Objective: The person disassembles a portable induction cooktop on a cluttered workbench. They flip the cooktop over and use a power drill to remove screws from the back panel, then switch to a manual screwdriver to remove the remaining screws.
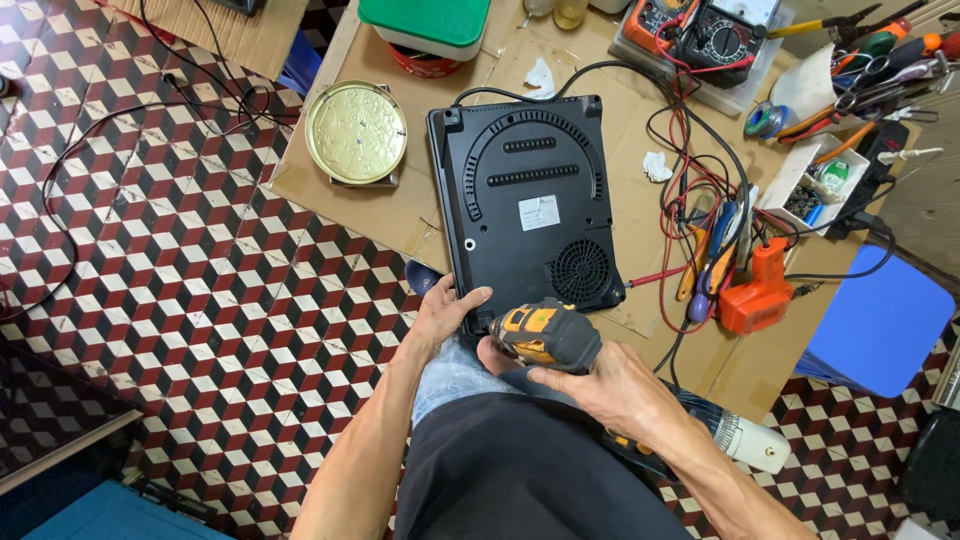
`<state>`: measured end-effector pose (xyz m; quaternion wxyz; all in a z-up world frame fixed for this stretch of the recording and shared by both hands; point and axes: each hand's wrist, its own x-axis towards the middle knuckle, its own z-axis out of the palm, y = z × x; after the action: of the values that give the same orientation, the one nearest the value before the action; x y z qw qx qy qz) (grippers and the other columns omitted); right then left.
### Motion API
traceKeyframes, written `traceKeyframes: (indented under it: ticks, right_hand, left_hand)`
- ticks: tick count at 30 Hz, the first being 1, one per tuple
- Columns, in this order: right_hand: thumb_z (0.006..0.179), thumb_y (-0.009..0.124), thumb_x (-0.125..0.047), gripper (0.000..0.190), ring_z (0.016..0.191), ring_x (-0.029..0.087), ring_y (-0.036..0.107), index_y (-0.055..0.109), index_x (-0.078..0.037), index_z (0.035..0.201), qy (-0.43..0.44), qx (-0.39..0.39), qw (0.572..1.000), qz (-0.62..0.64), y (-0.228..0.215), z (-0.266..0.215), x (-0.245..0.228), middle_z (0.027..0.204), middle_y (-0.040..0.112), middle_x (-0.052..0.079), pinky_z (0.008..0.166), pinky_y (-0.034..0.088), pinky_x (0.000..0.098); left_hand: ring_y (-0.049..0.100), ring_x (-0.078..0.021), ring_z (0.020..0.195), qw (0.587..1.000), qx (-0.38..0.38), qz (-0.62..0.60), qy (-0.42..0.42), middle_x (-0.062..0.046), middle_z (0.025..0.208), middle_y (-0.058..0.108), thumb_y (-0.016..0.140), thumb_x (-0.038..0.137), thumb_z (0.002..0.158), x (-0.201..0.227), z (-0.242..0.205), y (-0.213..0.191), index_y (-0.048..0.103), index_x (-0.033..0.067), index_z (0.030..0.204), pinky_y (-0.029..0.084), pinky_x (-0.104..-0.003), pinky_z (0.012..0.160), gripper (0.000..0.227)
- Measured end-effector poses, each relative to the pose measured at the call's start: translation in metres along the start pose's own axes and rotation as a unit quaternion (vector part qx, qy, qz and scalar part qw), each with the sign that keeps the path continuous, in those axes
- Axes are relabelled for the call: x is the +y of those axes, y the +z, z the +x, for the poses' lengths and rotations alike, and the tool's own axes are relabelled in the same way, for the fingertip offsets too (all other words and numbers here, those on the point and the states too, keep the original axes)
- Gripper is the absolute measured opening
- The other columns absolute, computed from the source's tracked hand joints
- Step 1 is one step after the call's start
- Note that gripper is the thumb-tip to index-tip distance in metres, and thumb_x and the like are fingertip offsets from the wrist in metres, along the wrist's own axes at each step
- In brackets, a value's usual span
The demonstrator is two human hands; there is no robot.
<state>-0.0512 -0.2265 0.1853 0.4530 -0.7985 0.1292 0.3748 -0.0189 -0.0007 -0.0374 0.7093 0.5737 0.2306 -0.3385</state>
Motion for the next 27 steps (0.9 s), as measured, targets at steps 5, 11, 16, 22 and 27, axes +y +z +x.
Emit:
traceKeyframes:
  ticks: [5, 11, 16, 22, 27]
  right_hand:
    - [0.076, 0.082, -0.036, 0.047, 0.092, 0.018, 0.077, 0.075, -0.015, 0.117, 0.078, -0.013, 0.997, -0.02, 0.01, 0.005, 0.009, 0.098, 0.082, 0.008, 0.085, 0.059, 0.0369]
    - [0.077, 0.078, -0.03, 0.046, 0.097, 0.019, 0.075, 0.072, -0.018, 0.121, 0.063, -0.049, 0.996, 0.029, 0.013, 0.007, 0.013, 0.104, 0.08, 0.004, 0.087, 0.058, 0.0372]
    - [0.076, 0.075, -0.029, 0.039, 0.1, 0.019, 0.075, 0.076, -0.013, 0.111, 0.002, -0.039, 0.998, 0.046, 0.011, 0.008, 0.01, 0.106, 0.082, 0.007, 0.092, 0.054, 0.0357]
    - [0.076, 0.078, -0.037, 0.06, 0.108, 0.029, 0.071, 0.061, -0.014, 0.129, 0.039, -0.049, 0.997, 0.035, 0.011, 0.011, 0.016, 0.114, 0.076, 0.012, 0.095, 0.053, 0.0412]
    - [0.076, 0.077, -0.04, 0.063, 0.106, 0.032, 0.073, 0.06, -0.014, 0.13, 0.069, -0.06, 0.996, 0.024, 0.013, 0.011, 0.014, 0.111, 0.077, 0.016, 0.096, 0.054, 0.0426]
  left_hand:
    - [0.072, -0.0193, 0.103, 0.999, 0.019, 0.037, -0.027, -0.015, 0.115, 0.074, 0.079, 0.02, 0.085, 0.006, -0.002, 0.001, 0.053, -0.0022, 0.136, 0.059, -0.031, 0.09, 0.061]
    - [0.07, -0.0195, 0.107, 0.999, 0.0, 0.03, -0.029, -0.015, 0.118, 0.074, 0.079, 0.019, 0.084, 0.001, -0.002, -0.004, 0.055, -0.0024, 0.135, 0.056, -0.032, 0.096, 0.06]
    - [0.068, -0.0166, 0.112, 0.998, -0.013, 0.054, -0.001, -0.011, 0.123, 0.072, 0.078, 0.018, 0.087, 0.0, 0.006, -0.011, 0.055, -0.0025, 0.136, 0.053, -0.029, 0.1, 0.057]
    - [0.068, -0.0163, 0.105, 0.998, -0.044, -0.033, -0.043, -0.011, 0.121, 0.072, 0.074, 0.014, 0.089, 0.015, -0.004, -0.002, 0.056, -0.0029, 0.136, 0.056, -0.032, 0.092, 0.053]
    - [0.07, -0.0168, 0.1, 0.998, -0.008, -0.002, -0.064, -0.011, 0.116, 0.073, 0.074, 0.015, 0.088, 0.016, -0.005, 0.0, 0.057, 0.0002, 0.136, 0.059, -0.032, 0.089, 0.053]
